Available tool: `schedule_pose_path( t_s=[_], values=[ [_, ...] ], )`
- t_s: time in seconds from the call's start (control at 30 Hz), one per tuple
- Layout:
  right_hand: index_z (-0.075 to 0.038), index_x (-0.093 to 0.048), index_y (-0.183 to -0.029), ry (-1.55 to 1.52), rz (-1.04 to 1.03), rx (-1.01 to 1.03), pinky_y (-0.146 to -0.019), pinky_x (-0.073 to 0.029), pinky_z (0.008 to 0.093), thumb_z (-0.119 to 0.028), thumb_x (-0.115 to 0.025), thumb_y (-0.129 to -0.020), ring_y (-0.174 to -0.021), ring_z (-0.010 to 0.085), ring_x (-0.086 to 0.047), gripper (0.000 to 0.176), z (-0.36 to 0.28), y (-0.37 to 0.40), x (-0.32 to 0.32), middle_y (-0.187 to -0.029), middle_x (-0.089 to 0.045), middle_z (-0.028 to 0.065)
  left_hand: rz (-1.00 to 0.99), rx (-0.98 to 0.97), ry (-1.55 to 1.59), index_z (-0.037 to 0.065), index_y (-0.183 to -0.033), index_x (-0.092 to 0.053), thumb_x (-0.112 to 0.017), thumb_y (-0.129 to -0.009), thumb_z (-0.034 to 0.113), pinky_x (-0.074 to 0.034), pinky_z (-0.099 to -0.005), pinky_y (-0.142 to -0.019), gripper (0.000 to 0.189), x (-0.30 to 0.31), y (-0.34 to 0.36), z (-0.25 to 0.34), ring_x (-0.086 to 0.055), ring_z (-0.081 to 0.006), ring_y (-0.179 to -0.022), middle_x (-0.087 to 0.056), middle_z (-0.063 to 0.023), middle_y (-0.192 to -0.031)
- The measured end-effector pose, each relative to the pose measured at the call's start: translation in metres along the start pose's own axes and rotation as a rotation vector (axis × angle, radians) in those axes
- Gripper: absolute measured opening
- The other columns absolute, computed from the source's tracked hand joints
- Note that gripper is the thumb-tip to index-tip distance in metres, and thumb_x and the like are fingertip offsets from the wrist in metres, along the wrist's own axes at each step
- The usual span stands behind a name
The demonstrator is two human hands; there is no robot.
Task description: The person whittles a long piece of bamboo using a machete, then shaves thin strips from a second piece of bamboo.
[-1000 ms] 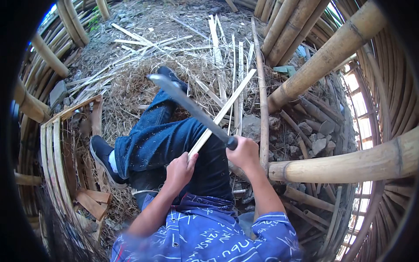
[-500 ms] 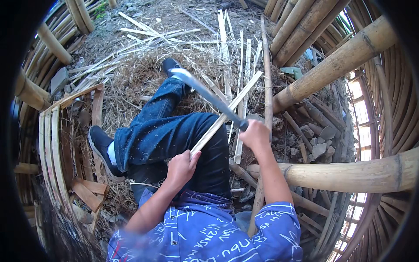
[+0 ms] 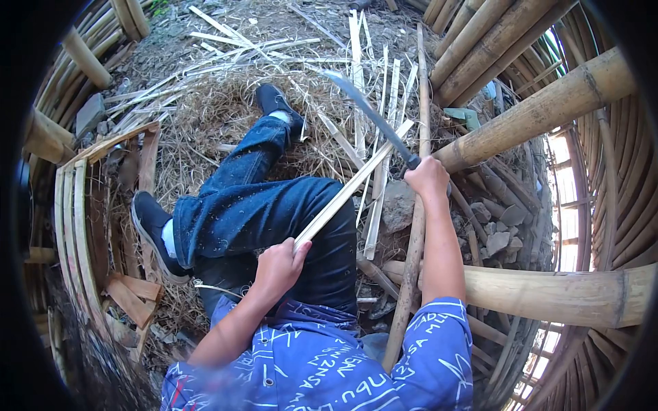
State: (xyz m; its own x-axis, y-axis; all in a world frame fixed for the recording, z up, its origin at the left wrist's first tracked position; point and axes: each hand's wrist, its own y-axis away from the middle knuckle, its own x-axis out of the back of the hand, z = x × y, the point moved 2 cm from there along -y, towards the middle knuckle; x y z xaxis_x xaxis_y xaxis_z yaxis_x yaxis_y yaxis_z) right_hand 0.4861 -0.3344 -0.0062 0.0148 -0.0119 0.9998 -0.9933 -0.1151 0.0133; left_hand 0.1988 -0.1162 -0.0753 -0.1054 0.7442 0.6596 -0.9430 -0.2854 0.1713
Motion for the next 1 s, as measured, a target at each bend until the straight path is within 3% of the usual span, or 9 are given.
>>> schedule_pose_path(
  t_s=[0.27,0.37,0.43,0.53,0.57,0.67,0.8,0.87,1.0],
  values=[
    [-0.002,-0.072,-0.093,0.020,-0.004,-0.114,-0.091,-0.052,0.0480,-0.023,-0.063,-0.073,-0.101,0.0396,-0.067,0.031,0.013,-0.043,-0.002,-0.101,-0.070,0.0244,0.024,-0.016,-0.023,0.000,-0.077,-0.061,-0.052,-0.099,0.044,-0.052,-0.0520,-0.061,0.050,0.006,-0.002,0.006,-0.066,-0.0422,-0.064,-0.065,-0.0234,-0.067],
    [-0.002,-0.073,-0.095,-0.011,0.018,-0.149,-0.090,-0.051,0.0493,-0.028,-0.061,-0.077,-0.101,0.0412,-0.066,0.033,0.010,-0.045,-0.001,-0.100,-0.070,0.0261,0.014,-0.008,-0.038,0.001,-0.077,-0.061,-0.052,-0.098,0.044,-0.052,-0.0517,-0.060,0.049,0.009,-0.001,0.009,-0.066,-0.0417,-0.063,-0.065,-0.0230,-0.067],
    [0.003,-0.072,-0.098,-0.100,0.037,-0.243,-0.093,-0.050,0.0481,-0.031,-0.062,-0.076,-0.104,0.0413,-0.065,0.042,0.016,-0.052,-0.004,-0.104,-0.068,0.0286,0.016,-0.005,-0.032,0.001,-0.077,-0.061,-0.052,-0.098,0.045,-0.052,-0.0517,-0.060,0.050,0.011,0.002,0.006,-0.066,-0.0416,-0.064,-0.065,-0.0231,-0.067],
    [0.012,-0.069,-0.088,-0.203,0.078,-0.260,-0.085,-0.053,0.0459,-0.031,-0.062,-0.072,-0.093,0.0412,-0.069,0.047,0.060,-0.074,-0.036,-0.089,-0.069,0.0308,0.028,0.001,-0.029,0.001,-0.077,-0.062,-0.052,-0.098,0.045,-0.052,-0.0521,-0.061,0.051,0.008,0.005,0.000,-0.066,-0.0419,-0.065,-0.065,-0.0233,-0.068],
    [0.011,-0.068,-0.080,-0.180,0.193,-0.241,-0.077,-0.053,0.0461,-0.028,-0.061,-0.071,-0.081,0.0397,-0.071,0.040,0.074,-0.069,-0.048,-0.075,-0.068,0.0273,0.023,0.008,-0.022,0.000,-0.078,-0.062,-0.051,-0.098,0.046,-0.052,-0.0524,-0.062,0.051,0.007,0.005,-0.003,-0.066,-0.0423,-0.067,-0.065,-0.0235,-0.069],
    [0.006,-0.070,-0.084,-0.330,0.126,-0.228,-0.079,-0.052,0.0490,-0.031,-0.065,-0.077,-0.092,0.0433,-0.068,0.037,0.063,-0.016,-0.041,-0.089,-0.069,0.0289,-0.020,0.038,0.033,-0.001,-0.079,-0.063,-0.050,-0.098,0.047,-0.052,-0.0530,-0.066,0.053,0.011,0.002,-0.001,-0.066,-0.0436,-0.070,-0.065,-0.0243,-0.070],
    [0.004,-0.062,-0.070,-0.600,0.216,0.024,-0.061,-0.049,0.0429,-0.016,-0.065,-0.075,-0.063,0.0329,-0.067,0.021,0.028,0.070,-0.041,-0.066,-0.066,0.0182,-0.098,0.112,0.117,-0.001,-0.081,-0.063,-0.050,-0.098,0.049,-0.051,-0.0548,-0.071,0.055,0.008,-0.006,0.003,-0.065,-0.0460,-0.076,-0.066,-0.0264,-0.074],
    [0.002,-0.063,-0.072,-0.646,0.030,0.016,-0.060,-0.049,0.0410,-0.014,-0.065,-0.073,-0.061,0.0257,-0.066,0.017,0.004,0.112,-0.029,-0.064,-0.064,0.0155,-0.085,0.132,0.170,-0.002,-0.082,-0.063,-0.050,-0.098,0.049,-0.050,-0.0551,-0.072,0.055,0.004,-0.008,0.004,-0.065,-0.0465,-0.078,-0.066,-0.0270,-0.075],
    [-0.002,-0.069,-0.082,-0.539,-0.050,0.194,-0.066,-0.053,0.0439,-0.016,-0.068,-0.072,-0.072,0.0361,-0.069,0.017,-0.036,0.162,-0.018,-0.073,-0.068,0.0190,-0.101,0.157,0.236,-0.002,-0.084,-0.063,-0.050,-0.098,0.050,-0.049,-0.0543,-0.073,0.055,0.006,-0.010,0.013,-0.065,-0.0469,-0.081,-0.065,-0.0281,-0.077]
  ],
)
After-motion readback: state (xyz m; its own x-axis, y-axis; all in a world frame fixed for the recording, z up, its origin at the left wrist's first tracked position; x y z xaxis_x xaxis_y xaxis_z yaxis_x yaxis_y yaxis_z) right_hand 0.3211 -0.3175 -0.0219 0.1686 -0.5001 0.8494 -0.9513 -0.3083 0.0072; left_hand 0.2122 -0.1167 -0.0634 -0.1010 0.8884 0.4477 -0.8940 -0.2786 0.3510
